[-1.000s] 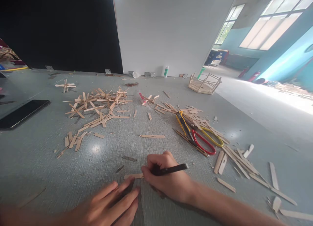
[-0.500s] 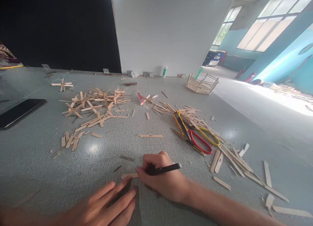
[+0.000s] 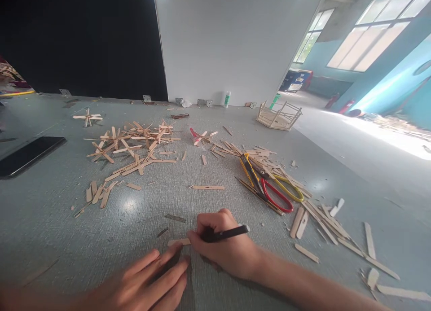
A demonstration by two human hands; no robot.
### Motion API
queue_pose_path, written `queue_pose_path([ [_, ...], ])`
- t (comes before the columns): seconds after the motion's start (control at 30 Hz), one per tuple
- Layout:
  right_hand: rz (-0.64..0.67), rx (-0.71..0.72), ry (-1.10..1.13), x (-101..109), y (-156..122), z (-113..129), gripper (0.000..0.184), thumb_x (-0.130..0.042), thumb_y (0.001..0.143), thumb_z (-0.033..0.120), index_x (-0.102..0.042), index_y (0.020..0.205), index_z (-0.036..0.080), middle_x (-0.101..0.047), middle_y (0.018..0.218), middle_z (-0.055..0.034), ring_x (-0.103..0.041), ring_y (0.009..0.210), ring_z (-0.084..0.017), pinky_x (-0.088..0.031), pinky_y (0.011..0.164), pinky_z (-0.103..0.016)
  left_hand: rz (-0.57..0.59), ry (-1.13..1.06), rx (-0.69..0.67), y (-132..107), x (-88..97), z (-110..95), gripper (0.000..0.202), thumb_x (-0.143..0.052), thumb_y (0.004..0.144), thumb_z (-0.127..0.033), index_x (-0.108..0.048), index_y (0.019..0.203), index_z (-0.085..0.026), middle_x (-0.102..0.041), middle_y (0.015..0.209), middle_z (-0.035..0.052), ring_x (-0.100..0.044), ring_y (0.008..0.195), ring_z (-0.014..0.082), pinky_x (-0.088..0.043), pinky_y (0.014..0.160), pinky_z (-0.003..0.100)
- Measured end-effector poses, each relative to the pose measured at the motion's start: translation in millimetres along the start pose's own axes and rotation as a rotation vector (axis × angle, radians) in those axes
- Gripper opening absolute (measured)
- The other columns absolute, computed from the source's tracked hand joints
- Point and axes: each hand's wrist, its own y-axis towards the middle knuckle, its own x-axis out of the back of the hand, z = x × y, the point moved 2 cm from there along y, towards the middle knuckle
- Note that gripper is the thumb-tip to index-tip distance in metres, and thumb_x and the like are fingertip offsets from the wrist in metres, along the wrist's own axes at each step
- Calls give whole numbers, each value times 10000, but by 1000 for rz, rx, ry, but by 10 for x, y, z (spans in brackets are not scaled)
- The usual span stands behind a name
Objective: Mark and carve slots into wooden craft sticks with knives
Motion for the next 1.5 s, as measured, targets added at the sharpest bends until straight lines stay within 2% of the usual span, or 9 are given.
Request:
queue_pose_path([
  [0.53,7,22,-2,53,3,8,399,-573,929,302,-355,602,237,-469,397,70,-443,308,-51,-259,317,-125,-22,-3,17,-10,-3,6,279,-466,1005,-72,-733,1035,-145,-790,1102,48,-749,1036,255,-589,810,337],
  [0.8,1,-13,-7,47,-11,-3,382,-572,938,301,-380,614,234,-483,418,70,-471,312,-55,-276,305,-121,-41,-27,28,7,-3,15,279,-472,998,-55,-737,1008,-142,-793,1079,38,-758,1014,245,-588,792,328],
  [1.5,-3,27,-17,45,19,-30,392,-594,920,274,-380,595,235,-457,409,77,-438,305,-56,-256,314,-139,-43,-29,10,7,-12,-1,363,-381,994,-62,-736,1010,-133,-801,1062,56,-771,999,270,-607,759,343],
])
